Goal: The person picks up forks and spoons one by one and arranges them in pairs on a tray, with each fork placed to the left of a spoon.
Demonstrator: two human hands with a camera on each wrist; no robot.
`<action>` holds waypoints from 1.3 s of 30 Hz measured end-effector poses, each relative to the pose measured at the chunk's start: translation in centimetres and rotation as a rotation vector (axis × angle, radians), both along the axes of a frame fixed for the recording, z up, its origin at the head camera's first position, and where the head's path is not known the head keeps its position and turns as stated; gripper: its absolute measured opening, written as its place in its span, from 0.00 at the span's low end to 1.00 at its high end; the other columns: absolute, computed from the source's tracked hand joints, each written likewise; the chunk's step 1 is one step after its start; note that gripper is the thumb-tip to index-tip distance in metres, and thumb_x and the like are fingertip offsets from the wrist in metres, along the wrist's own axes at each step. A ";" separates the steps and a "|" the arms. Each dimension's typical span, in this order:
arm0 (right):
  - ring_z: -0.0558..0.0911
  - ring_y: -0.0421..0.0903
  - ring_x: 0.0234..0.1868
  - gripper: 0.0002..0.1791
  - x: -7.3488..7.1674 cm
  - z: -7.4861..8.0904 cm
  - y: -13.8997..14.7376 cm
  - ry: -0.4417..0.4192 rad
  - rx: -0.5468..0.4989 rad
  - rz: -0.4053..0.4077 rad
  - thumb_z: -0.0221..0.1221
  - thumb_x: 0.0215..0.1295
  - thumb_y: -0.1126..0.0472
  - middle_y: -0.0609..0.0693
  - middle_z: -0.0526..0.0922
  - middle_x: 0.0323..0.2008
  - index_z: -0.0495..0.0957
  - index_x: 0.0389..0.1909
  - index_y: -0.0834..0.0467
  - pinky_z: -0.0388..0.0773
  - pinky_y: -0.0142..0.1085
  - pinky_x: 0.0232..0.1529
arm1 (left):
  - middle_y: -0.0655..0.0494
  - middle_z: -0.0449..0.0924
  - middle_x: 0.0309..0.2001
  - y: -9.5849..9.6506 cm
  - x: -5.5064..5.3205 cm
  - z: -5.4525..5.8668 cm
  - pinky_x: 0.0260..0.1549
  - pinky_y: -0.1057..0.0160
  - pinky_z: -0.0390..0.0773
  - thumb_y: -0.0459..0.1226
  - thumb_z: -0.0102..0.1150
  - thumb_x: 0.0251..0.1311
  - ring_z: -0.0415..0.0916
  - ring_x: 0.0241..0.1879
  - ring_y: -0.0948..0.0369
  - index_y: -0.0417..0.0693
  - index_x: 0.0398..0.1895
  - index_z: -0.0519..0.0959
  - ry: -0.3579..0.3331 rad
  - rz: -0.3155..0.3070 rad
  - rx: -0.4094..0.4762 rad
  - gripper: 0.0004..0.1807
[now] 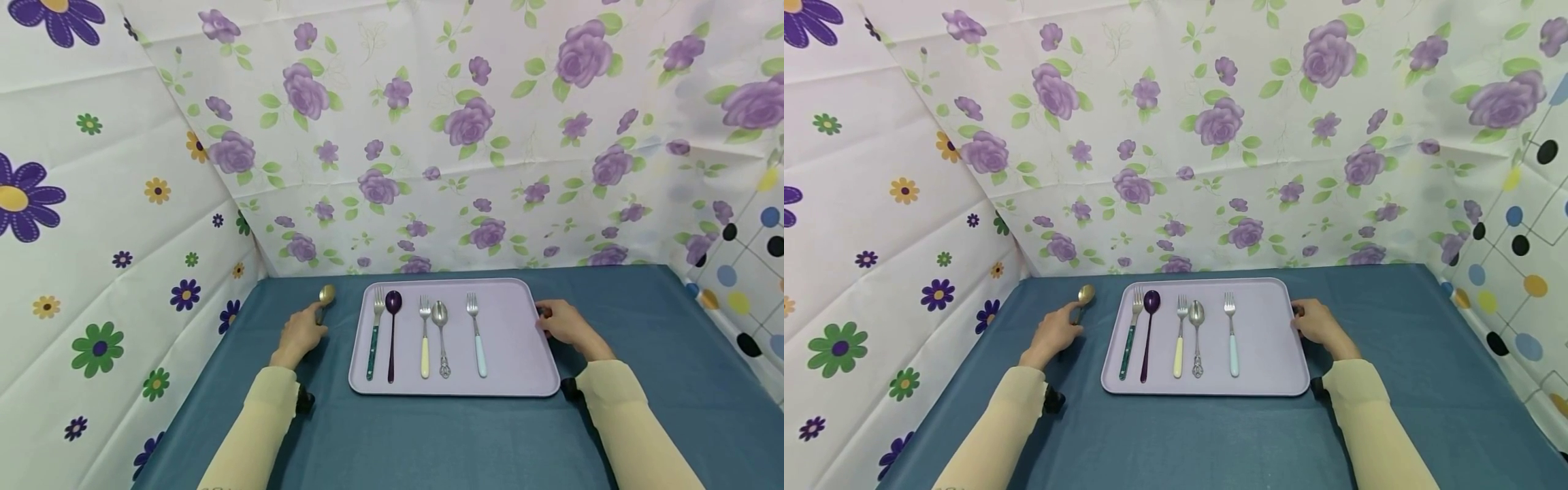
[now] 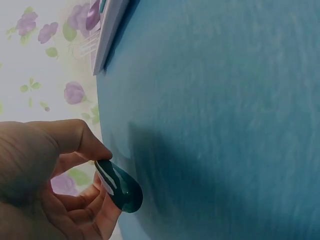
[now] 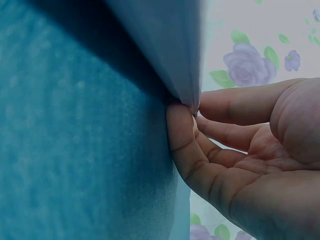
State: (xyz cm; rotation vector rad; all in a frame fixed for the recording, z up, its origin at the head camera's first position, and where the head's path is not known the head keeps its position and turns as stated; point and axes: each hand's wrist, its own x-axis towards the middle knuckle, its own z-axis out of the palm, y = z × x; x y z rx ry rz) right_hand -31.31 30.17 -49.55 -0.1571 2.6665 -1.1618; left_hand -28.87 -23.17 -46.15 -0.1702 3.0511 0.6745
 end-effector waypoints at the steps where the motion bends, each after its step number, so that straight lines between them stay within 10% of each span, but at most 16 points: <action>1: 0.82 0.48 0.31 0.30 0.0 0.0 0.0 -0.002 0.001 0.002 0.53 0.70 0.71 0.54 0.71 0.29 0.63 0.70 0.81 0.80 0.39 0.32 | 0.33 0.79 0.59 0.1 0.0 0.0 0.37 0.41 0.77 0.33 0.60 0.66 0.77 0.37 0.43 0.47 0.76 0.70 0.000 -0.003 0.003 0.33; 10: 0.82 0.47 0.30 0.30 -0.1 -0.2 0.1 -0.002 -0.001 0.011 0.53 0.70 0.71 0.54 0.70 0.28 0.63 0.70 0.81 0.81 0.40 0.32 | 0.42 0.80 0.39 1.6 -0.1 0.7 0.27 0.51 0.70 0.33 0.60 0.67 0.72 0.28 0.49 0.52 0.76 0.71 0.014 -0.032 0.040 0.33; 29: 0.82 0.48 0.32 0.30 0.2 0.0 0.0 0.000 -0.005 0.006 0.53 0.71 0.70 0.53 0.68 0.28 0.62 0.70 0.81 0.80 0.40 0.33 | 0.46 0.85 0.45 5.4 -0.6 1.5 0.36 0.50 0.77 0.34 0.66 0.65 0.78 0.36 0.52 0.52 0.76 0.71 0.056 -0.079 0.090 0.34; 39: 0.82 0.48 0.32 0.30 0.2 0.1 0.1 -0.008 -0.010 0.007 0.52 0.71 0.70 0.54 0.68 0.28 0.62 0.70 0.81 0.79 0.40 0.33 | 0.52 0.79 0.32 6.3 -0.8 1.6 0.23 0.60 0.68 0.34 0.66 0.65 0.71 0.24 0.57 0.54 0.77 0.70 0.043 -0.084 0.132 0.35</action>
